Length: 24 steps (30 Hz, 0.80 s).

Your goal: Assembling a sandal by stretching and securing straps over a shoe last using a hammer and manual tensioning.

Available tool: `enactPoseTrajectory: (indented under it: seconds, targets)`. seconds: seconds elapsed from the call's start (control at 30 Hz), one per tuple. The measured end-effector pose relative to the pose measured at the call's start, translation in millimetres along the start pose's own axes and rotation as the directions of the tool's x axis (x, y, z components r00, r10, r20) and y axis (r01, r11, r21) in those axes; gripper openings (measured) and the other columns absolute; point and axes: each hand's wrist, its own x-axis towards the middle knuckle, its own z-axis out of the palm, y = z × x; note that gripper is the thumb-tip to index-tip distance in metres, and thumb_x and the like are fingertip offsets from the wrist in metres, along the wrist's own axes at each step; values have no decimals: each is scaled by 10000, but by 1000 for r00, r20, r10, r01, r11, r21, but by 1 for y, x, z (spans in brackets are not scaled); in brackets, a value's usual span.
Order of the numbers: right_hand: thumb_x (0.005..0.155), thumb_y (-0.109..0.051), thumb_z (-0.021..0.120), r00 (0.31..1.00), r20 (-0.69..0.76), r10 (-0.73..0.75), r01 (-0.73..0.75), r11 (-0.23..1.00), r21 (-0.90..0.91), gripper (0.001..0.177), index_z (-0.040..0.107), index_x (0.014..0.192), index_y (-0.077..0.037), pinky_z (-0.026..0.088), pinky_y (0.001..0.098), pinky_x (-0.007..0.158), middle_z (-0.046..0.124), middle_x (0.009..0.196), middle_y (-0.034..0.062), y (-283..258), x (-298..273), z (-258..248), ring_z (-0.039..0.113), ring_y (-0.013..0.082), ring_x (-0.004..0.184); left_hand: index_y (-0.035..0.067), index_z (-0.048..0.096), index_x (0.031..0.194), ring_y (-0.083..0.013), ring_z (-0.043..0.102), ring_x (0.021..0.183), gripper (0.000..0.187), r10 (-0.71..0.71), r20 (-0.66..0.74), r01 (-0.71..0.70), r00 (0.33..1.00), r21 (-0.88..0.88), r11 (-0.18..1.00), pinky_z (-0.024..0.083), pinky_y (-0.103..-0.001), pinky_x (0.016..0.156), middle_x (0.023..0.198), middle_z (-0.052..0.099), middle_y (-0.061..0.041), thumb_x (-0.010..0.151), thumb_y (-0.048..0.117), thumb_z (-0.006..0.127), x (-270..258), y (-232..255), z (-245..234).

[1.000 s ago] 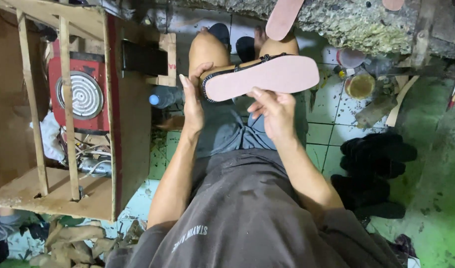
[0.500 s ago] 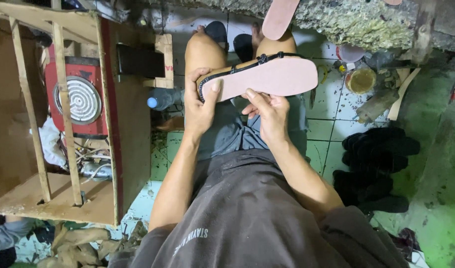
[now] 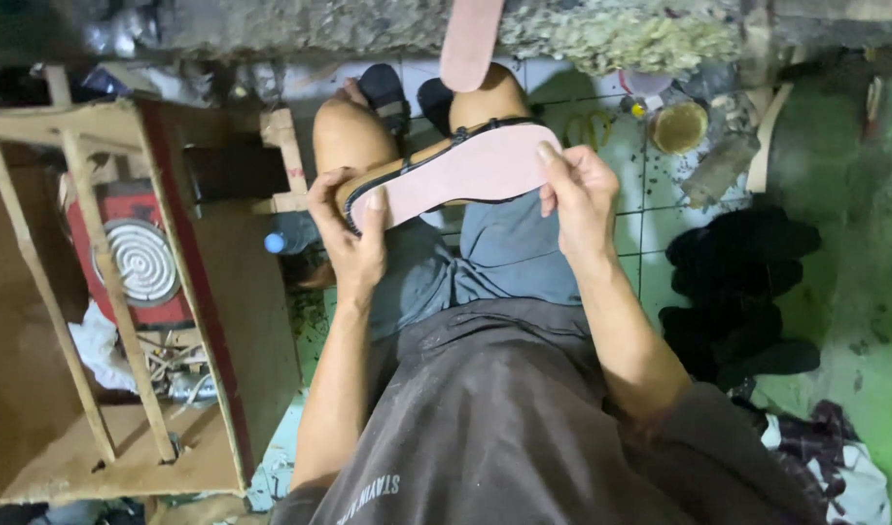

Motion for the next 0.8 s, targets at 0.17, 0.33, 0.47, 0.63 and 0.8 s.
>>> enactPoseTrajectory:
  seconds: [0.17, 0.33, 0.47, 0.63, 0.8]
  targets:
    - [946, -249, 797, 999, -3, -49, 48, 978, -203, 288, 653, 830, -27, 471, 199, 402, 633, 581, 115, -10, -3, 0, 557, 96, 443, 31, 367, 1352, -310, 572, 1209, 507, -5, 39, 6, 999, -27, 1000, 376, -462, 1102, 1223, 568, -183, 988, 157, 697, 1, -5, 2]
    - [861, -396, 873, 998, -67, -1, -25, 926, -378, 467, 613, 866, -8, 457, 236, 371, 592, 621, 107, 16, 10, -4, 559, 130, 464, 40, 346, 1366, -301, 594, 1181, 537, -35, 15, 36, 999, -50, 998, 389, -465, 1086, 1220, 578, -195, 981, 147, 704, 2, -5, 2]
    - [910, -481, 797, 999, -24, 36, -43, 908, -417, 481, 677, 1054, -38, 508, 277, 538, 641, 786, 107, 32, 17, -3, 624, 157, 698, 81, 331, 1424, -254, 582, 1170, 545, -41, -11, 41, 999, -13, 999, 386, -458, 1092, 1244, 571, -187, 1003, 152, 670, -6, -6, 1]
    - [894, -287, 755, 980, 195, 27, -1, 991, -132, 763, 358, 1484, -10, 440, 456, 1092, 517, 1390, 265, -33, -14, 21, 491, 380, 1298, 51, 239, 1527, -334, 447, 1290, 684, -163, 30, 162, 986, 43, 986, 365, -492, 1108, 1404, 394, -202, 984, 100, 652, -79, 17, -5]
    - [791, -82, 872, 909, 417, 13, -64, 992, 107, 938, 305, 1536, -137, 553, 412, 992, 549, 1309, 144, -32, -33, 21, 588, 246, 1162, -11, 314, 1515, -342, 422, 1247, 739, -382, 387, 447, 840, -94, 889, 540, -475, 937, 1373, 310, -198, 923, 211, 696, -71, 67, 6]
